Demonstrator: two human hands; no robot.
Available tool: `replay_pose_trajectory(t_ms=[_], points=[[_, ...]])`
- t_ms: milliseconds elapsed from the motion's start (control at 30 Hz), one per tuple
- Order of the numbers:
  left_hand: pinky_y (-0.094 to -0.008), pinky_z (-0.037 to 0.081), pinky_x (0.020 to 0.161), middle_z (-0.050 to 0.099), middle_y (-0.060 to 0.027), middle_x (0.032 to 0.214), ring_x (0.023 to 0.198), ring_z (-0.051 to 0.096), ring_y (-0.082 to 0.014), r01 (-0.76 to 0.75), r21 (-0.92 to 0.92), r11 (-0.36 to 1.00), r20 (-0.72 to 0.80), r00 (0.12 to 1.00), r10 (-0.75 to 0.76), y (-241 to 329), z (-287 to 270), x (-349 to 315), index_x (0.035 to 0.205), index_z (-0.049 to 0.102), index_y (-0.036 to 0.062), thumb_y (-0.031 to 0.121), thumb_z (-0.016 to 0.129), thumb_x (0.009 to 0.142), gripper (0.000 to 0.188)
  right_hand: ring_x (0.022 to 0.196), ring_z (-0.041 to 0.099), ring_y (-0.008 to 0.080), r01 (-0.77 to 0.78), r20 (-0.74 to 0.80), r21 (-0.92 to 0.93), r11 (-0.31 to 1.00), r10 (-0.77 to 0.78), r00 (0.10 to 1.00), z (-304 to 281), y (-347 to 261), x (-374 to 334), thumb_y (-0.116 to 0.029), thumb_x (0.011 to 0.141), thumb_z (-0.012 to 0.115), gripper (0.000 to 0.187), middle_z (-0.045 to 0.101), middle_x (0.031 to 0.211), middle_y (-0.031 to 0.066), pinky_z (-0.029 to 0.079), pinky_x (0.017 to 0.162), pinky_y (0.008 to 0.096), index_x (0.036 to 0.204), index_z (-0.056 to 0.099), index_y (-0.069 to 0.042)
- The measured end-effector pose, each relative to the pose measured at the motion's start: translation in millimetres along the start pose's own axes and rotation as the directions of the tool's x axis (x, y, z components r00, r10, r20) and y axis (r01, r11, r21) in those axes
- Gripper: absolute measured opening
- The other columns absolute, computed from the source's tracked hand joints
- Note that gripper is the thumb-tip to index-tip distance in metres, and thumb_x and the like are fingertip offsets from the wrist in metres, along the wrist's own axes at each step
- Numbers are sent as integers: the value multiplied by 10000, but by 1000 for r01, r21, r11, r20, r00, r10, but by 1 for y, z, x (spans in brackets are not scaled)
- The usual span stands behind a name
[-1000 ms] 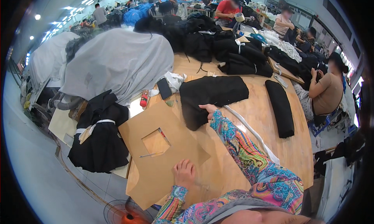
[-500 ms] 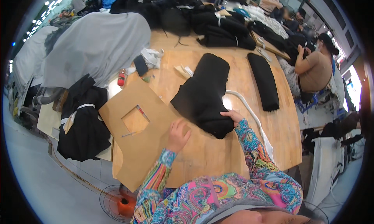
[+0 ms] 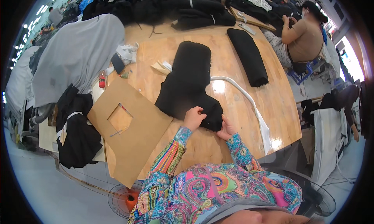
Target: The person uses a cardboard template and a pencil to trace shapes onto black fabric layers. They repeatedly position the template, trace the outline, and then lift the template to reveal the marked fabric. The person handles the fabric and template throughout the process.
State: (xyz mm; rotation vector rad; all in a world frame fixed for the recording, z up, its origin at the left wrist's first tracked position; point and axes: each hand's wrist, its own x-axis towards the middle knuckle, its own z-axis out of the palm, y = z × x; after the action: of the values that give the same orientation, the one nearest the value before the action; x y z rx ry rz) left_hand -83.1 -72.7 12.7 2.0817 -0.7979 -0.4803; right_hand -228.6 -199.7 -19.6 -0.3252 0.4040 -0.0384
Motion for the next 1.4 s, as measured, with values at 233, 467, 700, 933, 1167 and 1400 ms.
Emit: replay_pose_trajectory(t_ms=[233, 467, 700, 933, 1167, 1400], points=[[-403, 443, 762, 599, -132, 834, 824, 569, -324, -277, -8, 961, -230, 936, 268, 21, 31, -18, 833, 572, 27, 70, 607, 690, 154, 994, 597, 200, -13, -98, -29, 999, 11, 995, 12, -8, 7, -372, 877, 564, 408, 613, 1092, 75, 482, 884, 371, 1152, 545, -72], [-408, 436, 865, 591, -123, 957, 972, 556, -294, -492, 164, 855, -251, 818, 518, 24, 37, -35, 880, 618, 14, 26, 599, 723, 159, 774, 614, 151, -57, -326, -380, 923, -76, 942, 36, -5, 29, -277, 843, 633, 219, 644, 864, 42, 513, 715, 322, 911, 620, -70], [-445, 360, 987, 453, -177, 1207, 1150, 439, -352, -528, 147, 836, -426, 729, 536, 12, 1, -68, 1154, 513, 29, 158, 720, 683, 531, 852, 633, 198, 143, -108, -403, 904, -202, 973, 90, -28, 41, -76, 806, 634, 271, 632, 978, 96, 530, 767, 322, 1058, 569, 0], [-479, 245, 1048, 202, -256, 1410, 1284, 233, -435, 28, 123, 992, -622, 781, 55, -20, -42, -36, 1372, 230, 22, 300, 820, 591, 1018, 807, 648, 211, 160, 50, -522, 838, -157, 986, 206, -62, 68, -23, 776, 641, 224, 644, 920, 105, 544, 712, 329, 986, 588, 32], [-462, 249, 1049, 244, -250, 1393, 1278, 262, -409, 88, 158, 984, -808, 585, 77, -31, -66, 1, 1385, 195, 20, 253, 831, 578, 1054, 744, 656, 204, 115, 49, -603, 789, -107, 993, 267, -79, 84, -22, 774, 638, 110, 655, 840, 99, 551, 634, 357, 873, 616, 22], [-481, 279, 994, 423, -196, 1271, 1183, 385, -370, -157, -30, 987, -785, 614, 74, -29, -67, 25, 1368, 230, 18, 224, 821, 570, 1014, 738, 648, 193, 136, 51, -635, 760, -135, 990, 297, -101, 92, -46, 821, 584, 105, 646, 823, 94, 545, 666, 318, 904, 596, 16]])
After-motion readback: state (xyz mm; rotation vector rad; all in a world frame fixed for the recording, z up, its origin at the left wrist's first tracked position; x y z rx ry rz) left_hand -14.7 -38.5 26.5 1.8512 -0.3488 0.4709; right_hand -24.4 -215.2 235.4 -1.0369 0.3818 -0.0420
